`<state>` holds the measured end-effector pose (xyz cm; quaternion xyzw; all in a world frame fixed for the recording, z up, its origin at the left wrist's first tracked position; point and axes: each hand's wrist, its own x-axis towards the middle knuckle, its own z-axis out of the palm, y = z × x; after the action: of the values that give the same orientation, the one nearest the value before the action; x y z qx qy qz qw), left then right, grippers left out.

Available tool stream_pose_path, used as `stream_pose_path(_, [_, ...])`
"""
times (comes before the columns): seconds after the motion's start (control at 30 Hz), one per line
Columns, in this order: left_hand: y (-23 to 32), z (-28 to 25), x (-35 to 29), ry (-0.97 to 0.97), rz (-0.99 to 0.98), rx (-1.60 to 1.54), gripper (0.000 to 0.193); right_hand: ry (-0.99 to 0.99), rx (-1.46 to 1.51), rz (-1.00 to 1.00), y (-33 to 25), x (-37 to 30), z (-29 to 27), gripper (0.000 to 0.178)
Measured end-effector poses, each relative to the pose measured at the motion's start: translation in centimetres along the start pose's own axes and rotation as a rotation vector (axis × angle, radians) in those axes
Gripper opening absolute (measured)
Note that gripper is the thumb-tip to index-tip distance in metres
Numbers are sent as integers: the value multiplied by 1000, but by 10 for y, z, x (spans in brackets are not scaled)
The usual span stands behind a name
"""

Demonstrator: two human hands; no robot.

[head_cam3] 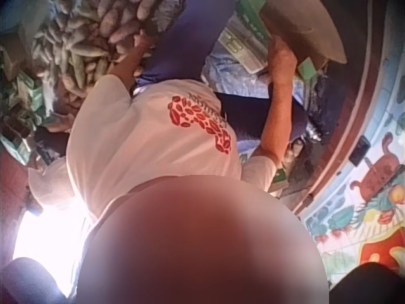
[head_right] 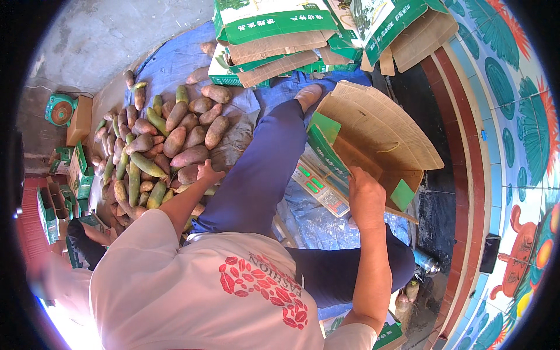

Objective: Sorting large root vegetables from a pile on the floor and packing them into cardboard boxes while weighing them on a digital scale.

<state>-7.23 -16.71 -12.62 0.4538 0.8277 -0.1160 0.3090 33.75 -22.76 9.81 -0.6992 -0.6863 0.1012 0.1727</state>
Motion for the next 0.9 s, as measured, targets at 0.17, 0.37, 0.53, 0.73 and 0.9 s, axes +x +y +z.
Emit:
stream_pose_path(0.17, [-9, 5, 11, -31, 93, 113, 98, 10, -57, -37, -5, -2, -1, 17])
stream_pose_path(0.37, [-7, 7, 17, -46, 247, 245, 100, 4, -79, 10, -1, -4, -19, 23])
stream_pose_path(0.53, [2, -19, 22, 34, 212, 141, 95, -39, -77, 116, 26, -15, -24, 23])
stream_pose_path(0.73, [44, -104, -3, 85, 339, -597, 82, -124, -221, 158, 37, -16, -15, 11])
stream_pose_path(0.9, [107, -177, -53, 329, 674, -696, 72, 24, -327, 161, 43, -11, -10, 9])
